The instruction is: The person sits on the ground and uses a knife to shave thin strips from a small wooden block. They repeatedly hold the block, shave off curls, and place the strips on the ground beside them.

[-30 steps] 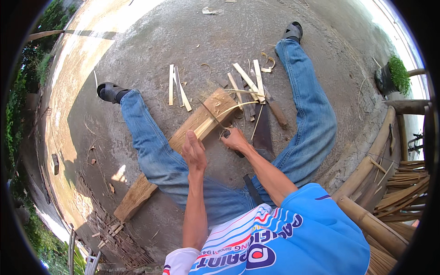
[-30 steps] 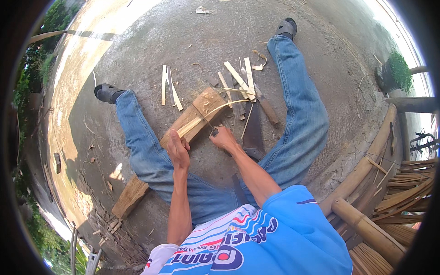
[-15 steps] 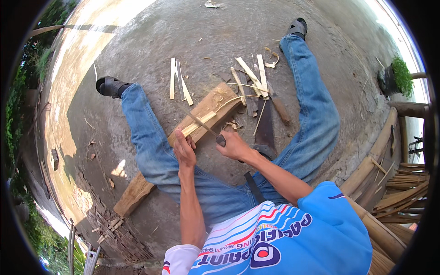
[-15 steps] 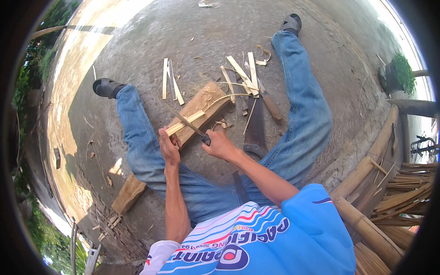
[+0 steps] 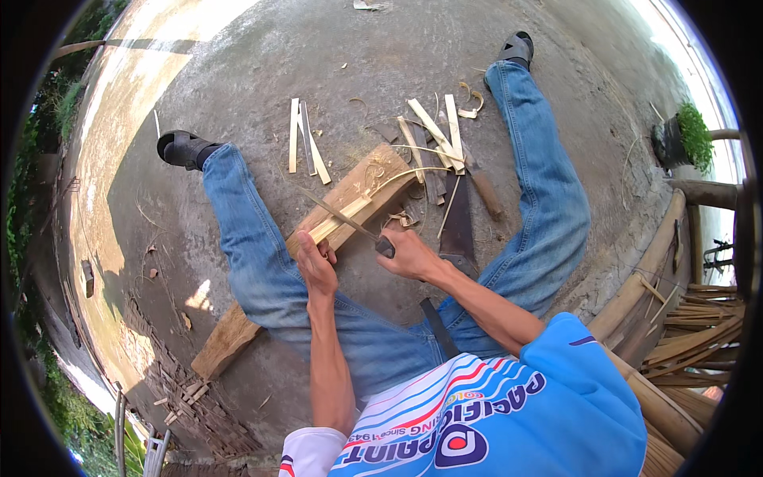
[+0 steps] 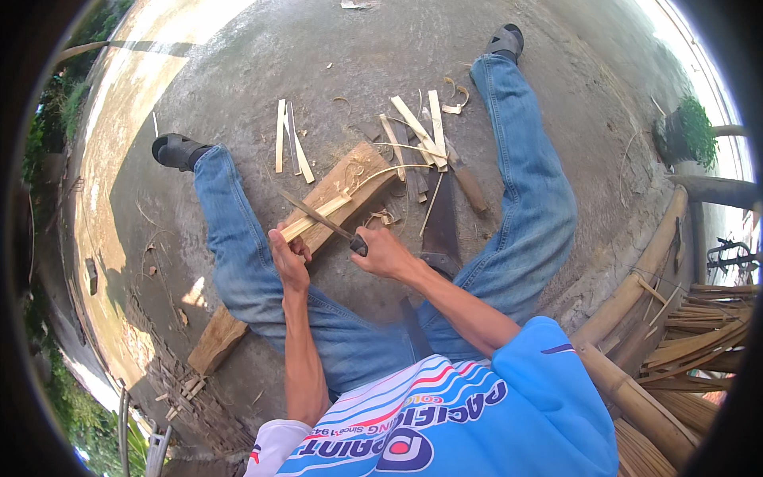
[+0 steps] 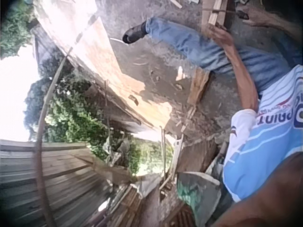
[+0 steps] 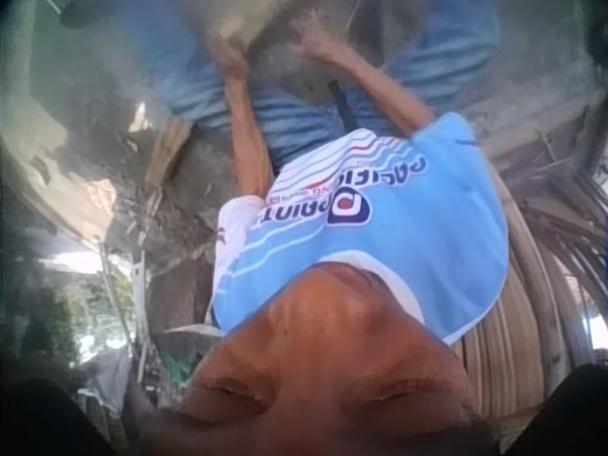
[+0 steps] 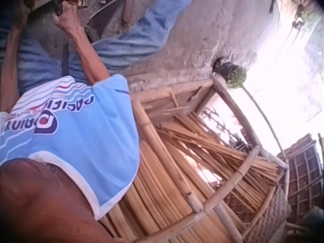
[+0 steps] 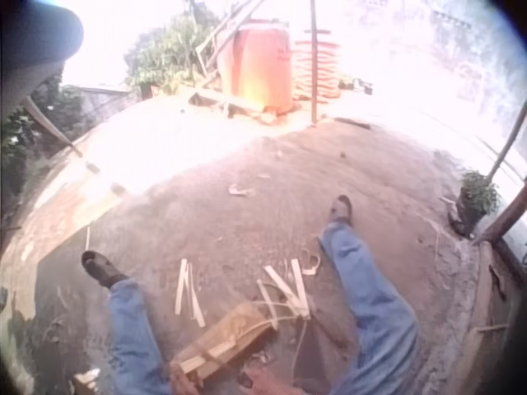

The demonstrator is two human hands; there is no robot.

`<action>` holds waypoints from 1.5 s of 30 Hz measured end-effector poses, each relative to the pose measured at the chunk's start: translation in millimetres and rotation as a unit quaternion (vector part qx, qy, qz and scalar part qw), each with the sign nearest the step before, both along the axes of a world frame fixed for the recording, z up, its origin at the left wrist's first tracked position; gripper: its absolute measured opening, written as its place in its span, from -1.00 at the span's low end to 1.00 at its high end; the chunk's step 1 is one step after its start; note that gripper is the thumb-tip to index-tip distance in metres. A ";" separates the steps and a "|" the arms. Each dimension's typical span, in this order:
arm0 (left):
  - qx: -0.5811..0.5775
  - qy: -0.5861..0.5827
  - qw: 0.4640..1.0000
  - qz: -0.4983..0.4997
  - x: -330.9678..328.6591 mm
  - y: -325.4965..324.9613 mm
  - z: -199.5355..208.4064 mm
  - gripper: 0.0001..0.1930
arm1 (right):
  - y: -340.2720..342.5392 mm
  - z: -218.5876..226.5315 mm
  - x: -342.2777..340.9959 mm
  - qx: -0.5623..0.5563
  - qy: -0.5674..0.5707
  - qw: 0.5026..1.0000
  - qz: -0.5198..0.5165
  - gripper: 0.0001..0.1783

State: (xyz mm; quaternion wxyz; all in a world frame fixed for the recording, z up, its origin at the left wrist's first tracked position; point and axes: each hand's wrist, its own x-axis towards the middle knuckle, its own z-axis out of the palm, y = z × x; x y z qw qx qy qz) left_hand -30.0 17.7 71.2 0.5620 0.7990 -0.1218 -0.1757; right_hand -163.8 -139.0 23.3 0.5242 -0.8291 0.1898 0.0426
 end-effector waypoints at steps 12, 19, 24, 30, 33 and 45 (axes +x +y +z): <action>0.004 0.006 1.000 -0.010 -2.0 3.4 5.0 -0.26 | -2.9 -38.9 -10.9 0.003 0.018 0.997 -0.068 -0.67; 0.022 0.002 1.000 -0.018 -1.0 -0.1 -2.9 -0.13 | -13.3 -65.2 -13.7 0.009 0.052 0.994 -0.096 -0.59; 0.033 -0.014 0.999 -0.019 -2.5 6.0 -3.8 -0.16 | -18.7 -40.9 -7.1 0.008 0.073 0.996 -0.050 -0.64; 0.012 -0.010 0.999 -0.046 -0.4 7.9 -3.7 -0.18 | -17.9 -36.9 -2.6 0.047 0.110 0.990 -0.074 -0.63; -0.025 0.040 0.998 -0.035 -2.4 2.0 1.0 -0.19 | -35.2 -40.9 -0.3 0.041 0.096 0.993 -0.057 -0.61; -0.009 0.015 0.999 -0.030 4.2 7.9 -6.0 -0.18 | -26.5 -21.9 -3.3 -0.021 0.067 0.997 -0.033 -0.69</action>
